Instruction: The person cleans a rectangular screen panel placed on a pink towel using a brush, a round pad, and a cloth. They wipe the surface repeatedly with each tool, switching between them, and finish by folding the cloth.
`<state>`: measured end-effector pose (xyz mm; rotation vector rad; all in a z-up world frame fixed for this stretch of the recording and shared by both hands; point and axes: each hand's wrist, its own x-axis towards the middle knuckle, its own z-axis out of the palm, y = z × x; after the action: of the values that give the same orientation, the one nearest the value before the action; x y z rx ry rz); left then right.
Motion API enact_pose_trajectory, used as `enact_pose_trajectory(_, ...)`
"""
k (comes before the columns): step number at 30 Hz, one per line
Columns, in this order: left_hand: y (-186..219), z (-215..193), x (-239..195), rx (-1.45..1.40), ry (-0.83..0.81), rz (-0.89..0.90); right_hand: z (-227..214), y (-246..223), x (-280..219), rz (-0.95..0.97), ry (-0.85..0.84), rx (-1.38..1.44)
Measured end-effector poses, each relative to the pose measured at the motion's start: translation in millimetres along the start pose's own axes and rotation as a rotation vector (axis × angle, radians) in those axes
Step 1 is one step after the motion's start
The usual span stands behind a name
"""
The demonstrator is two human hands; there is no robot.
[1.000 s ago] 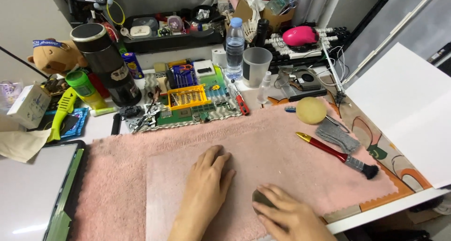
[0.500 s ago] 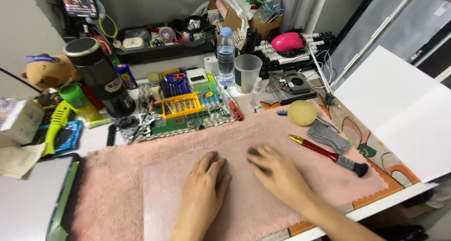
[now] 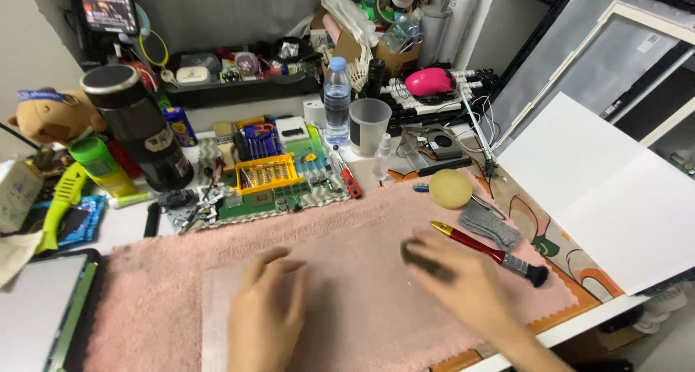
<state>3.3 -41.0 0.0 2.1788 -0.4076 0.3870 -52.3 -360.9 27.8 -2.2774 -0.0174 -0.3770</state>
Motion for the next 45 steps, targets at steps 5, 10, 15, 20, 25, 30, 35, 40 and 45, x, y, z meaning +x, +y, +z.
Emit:
enact_pose_trajectory(5, -51.1, -45.5, -25.6, 0.044, 0.263, -0.488, 21.0, 29.8, 90.9, -0.069, 0.097, -0.049)
enact_pose_trajectory(10, 1.7, -90.4, -16.7, -0.073, 0.234, -0.883, 42.9, 43.2, 132.7, -0.04, 0.021, -0.086)
enact_pose_trajectory(15, 29.2, -114.4, -3.8, -0.334, 0.206, -1.023, 37.5, 13.8, 98.7, -0.16, 0.11, -0.021)
enact_pose_trajectory(20, 31.9, -122.5, -1.0, -0.374, 0.155, -1.089, 33.3, -9.7, 71.3, -0.16, 0.232, -0.001)
enact_pose_trajectory(25, 6.4, -142.4, 4.6, -0.405, -0.009, -1.091, 38.9, 12.1, 68.7, -0.122, 0.27, 0.038)
enact_pose_trajectory(30, -10.9, -150.1, 0.8, -0.515, -0.18, -1.1, 37.1, 15.5, 64.2, -0.017, 0.233, 0.061)
enact_pose_trajectory(35, -5.3, -151.4, -3.4, -0.839, -0.248, -1.079, 37.3, 8.5, 61.0, 0.061, 0.208, 0.101)
enact_pose_trajectory(40, -6.5, -157.4, -8.4, -0.991, -0.167, -1.038, 16.6, 33.6, 62.8, 0.028, 0.312, 0.012)
enact_pose_trajectory(45, -39.9, -153.9, -21.5, -0.976, -0.156, -0.964, -39.4, 102.4, 72.1, 0.017, 0.455, -0.232)
